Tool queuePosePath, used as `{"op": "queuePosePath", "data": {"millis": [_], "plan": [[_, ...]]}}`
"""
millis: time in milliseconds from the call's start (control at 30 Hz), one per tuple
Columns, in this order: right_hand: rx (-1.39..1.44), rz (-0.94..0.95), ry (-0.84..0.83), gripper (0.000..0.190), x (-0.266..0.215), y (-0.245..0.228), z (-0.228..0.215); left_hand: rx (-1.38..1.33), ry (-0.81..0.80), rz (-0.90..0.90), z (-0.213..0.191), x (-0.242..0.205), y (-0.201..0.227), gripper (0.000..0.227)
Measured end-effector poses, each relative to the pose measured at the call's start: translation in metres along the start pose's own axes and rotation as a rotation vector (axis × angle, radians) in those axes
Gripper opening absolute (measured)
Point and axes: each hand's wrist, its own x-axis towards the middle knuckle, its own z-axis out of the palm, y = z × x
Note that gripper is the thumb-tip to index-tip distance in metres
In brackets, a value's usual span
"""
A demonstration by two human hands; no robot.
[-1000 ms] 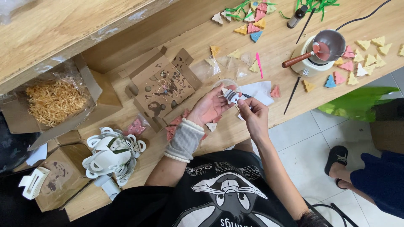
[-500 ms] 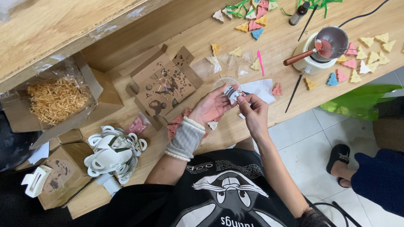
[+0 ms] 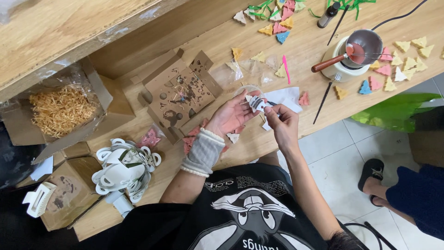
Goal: Decorating small tree-shaped wax or clay ornaments with a brush and thin tool.
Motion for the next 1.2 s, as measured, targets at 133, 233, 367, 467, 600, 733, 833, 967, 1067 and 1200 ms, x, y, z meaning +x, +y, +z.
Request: {"op": "queuePosePath", "data": {"millis": [133, 233, 367, 467, 600, 733, 833, 967, 1067, 1200], "plan": [[-0.002, -0.006, 0.004, 0.027, 0.000, 0.003, 0.001, 0.011, 0.005, -0.001, -0.001, 0.001, 0.000, 0.055], [-0.013, -0.014, 0.013, 0.027, 0.000, 0.006, 0.001, 0.001, -0.001, -0.005, -0.003, 0.002, -0.002, 0.055], [0.007, -0.040, 0.010, 0.026, 0.000, 0.008, 0.003, -0.028, 0.014, -0.020, -0.008, 0.007, -0.010, 0.054], [-0.005, -0.048, 0.009, 0.026, 0.000, 0.005, 0.008, -0.040, 0.031, -0.032, -0.010, 0.007, -0.013, 0.053], [-0.062, -0.046, 0.026, 0.027, 0.001, 0.003, 0.006, -0.040, 0.038, -0.014, -0.002, 0.006, -0.013, 0.053], [-0.060, -0.047, 0.039, 0.027, 0.000, 0.000, 0.000, -0.042, 0.044, 0.007, -0.011, 0.010, -0.008, 0.054], [-0.067, -0.036, 0.052, 0.027, 0.000, 0.001, -0.002, -0.036, 0.041, 0.001, -0.012, 0.011, -0.007, 0.056], [-0.073, -0.042, 0.041, 0.027, 0.003, 0.004, -0.001, -0.021, 0.026, -0.011, -0.012, 0.011, -0.007, 0.056], [-0.072, -0.043, 0.035, 0.027, 0.003, 0.006, 0.001, -0.015, 0.025, -0.015, -0.013, 0.009, -0.006, 0.056], [-0.061, -0.056, 0.034, 0.027, 0.004, 0.008, 0.003, 0.004, 0.036, -0.033, -0.017, 0.010, -0.006, 0.057]]}}
